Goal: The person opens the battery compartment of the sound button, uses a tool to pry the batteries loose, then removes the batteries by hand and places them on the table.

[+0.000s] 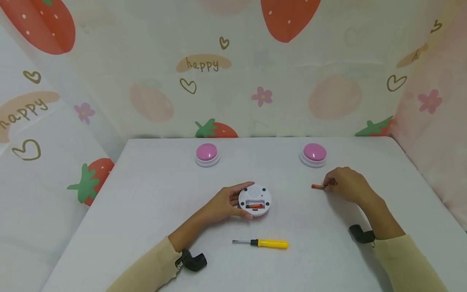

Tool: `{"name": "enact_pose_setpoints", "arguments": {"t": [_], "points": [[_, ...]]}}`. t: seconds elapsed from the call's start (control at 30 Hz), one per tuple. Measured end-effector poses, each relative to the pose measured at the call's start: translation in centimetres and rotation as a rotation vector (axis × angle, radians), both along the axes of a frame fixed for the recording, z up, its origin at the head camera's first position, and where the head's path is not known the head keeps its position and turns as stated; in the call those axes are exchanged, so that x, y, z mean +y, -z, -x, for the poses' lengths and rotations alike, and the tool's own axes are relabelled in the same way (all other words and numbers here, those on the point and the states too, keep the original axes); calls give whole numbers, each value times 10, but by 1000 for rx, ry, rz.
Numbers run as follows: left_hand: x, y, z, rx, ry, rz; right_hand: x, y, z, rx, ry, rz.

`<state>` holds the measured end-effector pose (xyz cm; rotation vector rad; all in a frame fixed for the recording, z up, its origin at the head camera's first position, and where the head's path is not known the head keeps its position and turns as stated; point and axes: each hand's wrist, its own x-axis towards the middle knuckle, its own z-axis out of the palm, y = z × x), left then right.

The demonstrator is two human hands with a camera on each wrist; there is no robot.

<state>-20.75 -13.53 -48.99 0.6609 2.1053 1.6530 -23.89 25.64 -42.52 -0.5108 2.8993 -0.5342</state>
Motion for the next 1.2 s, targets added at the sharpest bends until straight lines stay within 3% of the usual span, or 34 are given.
{"name": "enact_pose_setpoints", "arguments": {"t": [0.43, 0.63, 0.8, 0.97, 1.2], "points": [[-3, 1, 0, -4, -8, 20, -5, -6, 0, 23, 28, -68], [-2, 1, 0, -3, -5, 8, -15, -22, -11, 47, 44, -53], [0, 3, -1, 0, 3, 10, -26, -31, -23, 85, 6, -36], [0, 3, -1, 2, -10, 7, -37, -38, -31, 133, -24, -33], [1, 1, 0, -14, -3, -4, -51, -43, -39, 136, -60, -3]]}}
